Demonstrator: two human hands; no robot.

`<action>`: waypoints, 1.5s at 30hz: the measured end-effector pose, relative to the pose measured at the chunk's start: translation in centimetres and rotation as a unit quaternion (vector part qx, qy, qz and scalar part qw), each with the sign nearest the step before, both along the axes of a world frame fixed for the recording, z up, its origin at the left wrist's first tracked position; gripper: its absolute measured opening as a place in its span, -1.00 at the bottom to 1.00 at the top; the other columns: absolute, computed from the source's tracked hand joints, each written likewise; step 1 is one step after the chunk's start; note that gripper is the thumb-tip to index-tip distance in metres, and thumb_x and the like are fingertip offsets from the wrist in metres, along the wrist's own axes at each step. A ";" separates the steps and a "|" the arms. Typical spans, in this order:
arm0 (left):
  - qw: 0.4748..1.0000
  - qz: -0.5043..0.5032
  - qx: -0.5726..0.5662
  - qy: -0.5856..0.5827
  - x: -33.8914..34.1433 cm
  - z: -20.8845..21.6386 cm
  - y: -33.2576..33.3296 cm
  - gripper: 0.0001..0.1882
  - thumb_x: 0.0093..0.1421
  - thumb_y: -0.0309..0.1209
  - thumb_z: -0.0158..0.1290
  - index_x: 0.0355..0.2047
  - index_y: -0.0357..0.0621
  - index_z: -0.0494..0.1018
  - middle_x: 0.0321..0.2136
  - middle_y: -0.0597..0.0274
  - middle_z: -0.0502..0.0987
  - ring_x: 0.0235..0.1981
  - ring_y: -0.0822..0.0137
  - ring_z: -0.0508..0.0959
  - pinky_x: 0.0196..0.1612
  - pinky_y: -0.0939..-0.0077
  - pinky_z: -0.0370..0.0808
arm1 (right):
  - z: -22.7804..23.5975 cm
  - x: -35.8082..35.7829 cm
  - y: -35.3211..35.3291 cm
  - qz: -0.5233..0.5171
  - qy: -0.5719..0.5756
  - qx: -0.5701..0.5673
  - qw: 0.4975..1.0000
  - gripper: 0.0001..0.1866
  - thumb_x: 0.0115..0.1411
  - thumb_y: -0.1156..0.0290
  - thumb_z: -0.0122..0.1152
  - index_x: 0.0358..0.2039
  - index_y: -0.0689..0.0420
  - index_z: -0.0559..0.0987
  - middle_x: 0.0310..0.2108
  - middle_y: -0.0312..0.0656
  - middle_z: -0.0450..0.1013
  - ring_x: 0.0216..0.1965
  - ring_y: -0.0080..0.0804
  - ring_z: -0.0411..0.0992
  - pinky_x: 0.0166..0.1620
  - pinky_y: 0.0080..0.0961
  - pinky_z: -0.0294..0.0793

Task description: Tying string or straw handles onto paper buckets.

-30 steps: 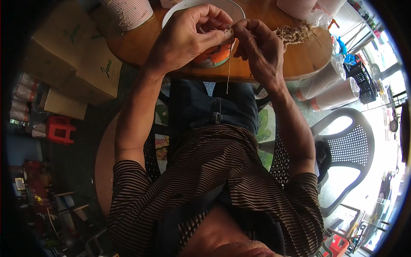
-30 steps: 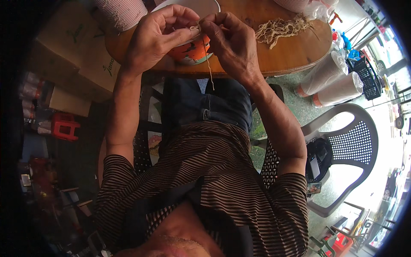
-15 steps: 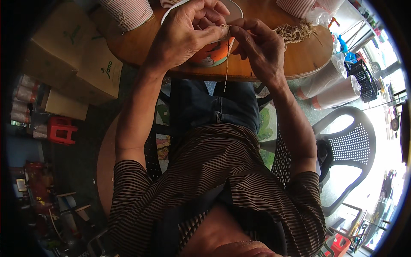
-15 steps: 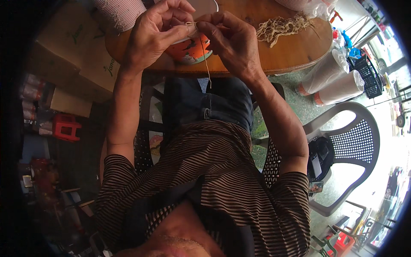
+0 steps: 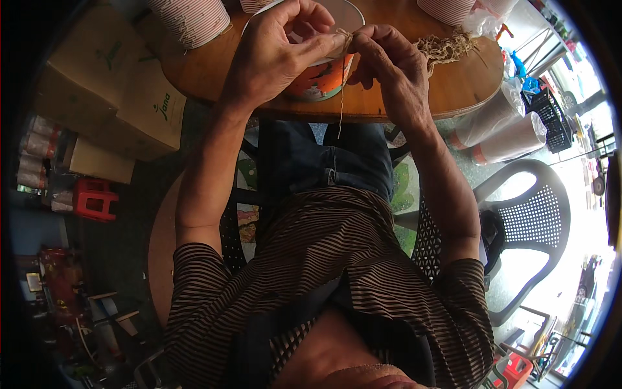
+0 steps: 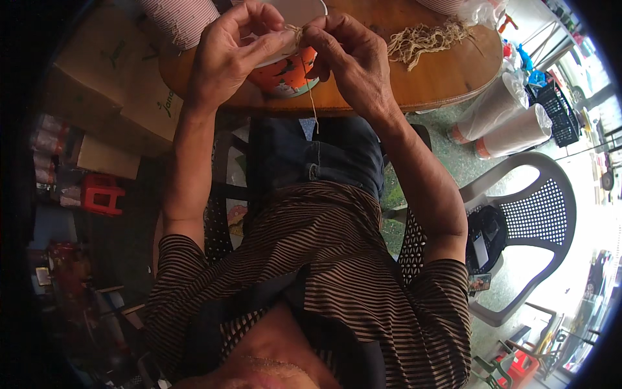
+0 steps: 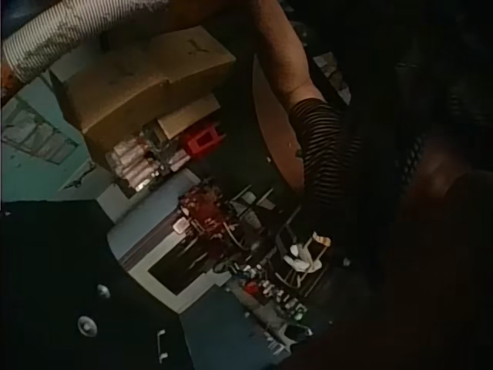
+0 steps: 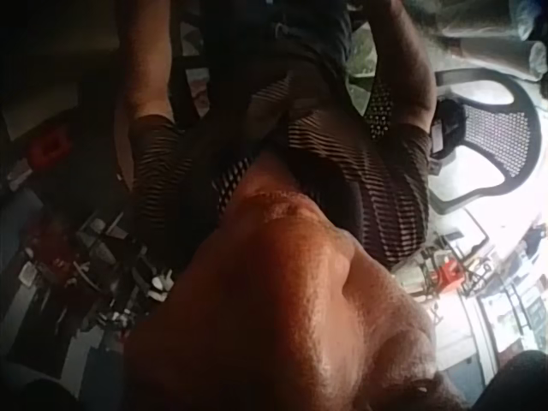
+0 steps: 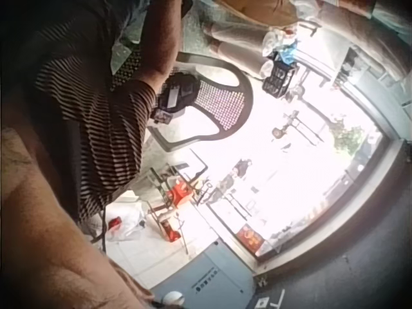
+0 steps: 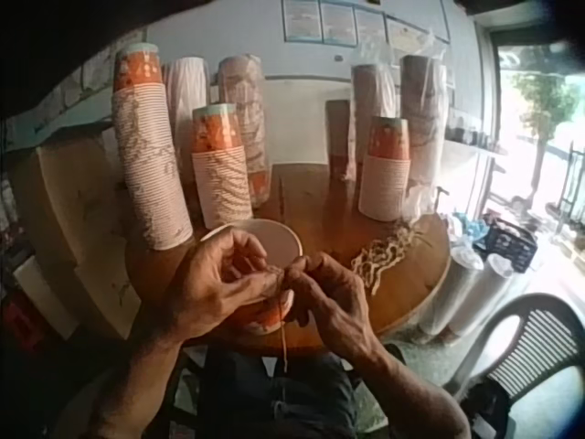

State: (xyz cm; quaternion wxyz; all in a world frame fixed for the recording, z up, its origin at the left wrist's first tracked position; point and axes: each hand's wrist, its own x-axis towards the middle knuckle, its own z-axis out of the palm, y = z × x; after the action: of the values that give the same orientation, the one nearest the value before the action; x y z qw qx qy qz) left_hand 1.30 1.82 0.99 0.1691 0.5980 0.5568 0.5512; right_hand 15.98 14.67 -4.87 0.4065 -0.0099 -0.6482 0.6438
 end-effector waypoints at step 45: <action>0.937 -0.198 0.281 0.058 -1.9 -2.8 1.8 -0.85 0.27 -0.44 0.12 -0.31 -0.31 0.52 -0.39 0.27 0.56 -0.36 0.54 0.52 -0.22 0.59 0.51 | 0.4 0.0 -0.5 -0.105 0.021 0.039 0.994 -0.77 0.40 0.39 0.14 -0.03 0.24 0.52 -0.29 -0.20 0.56 -0.53 -0.67 0.42 -0.42 -0.63 0.55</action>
State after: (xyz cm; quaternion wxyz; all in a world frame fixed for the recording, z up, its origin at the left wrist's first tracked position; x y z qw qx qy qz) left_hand -0.56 3.66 -1.79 0.0670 0.7505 0.2579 0.6047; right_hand 15.96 14.18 -4.45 0.4856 -0.0484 -0.6591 0.5723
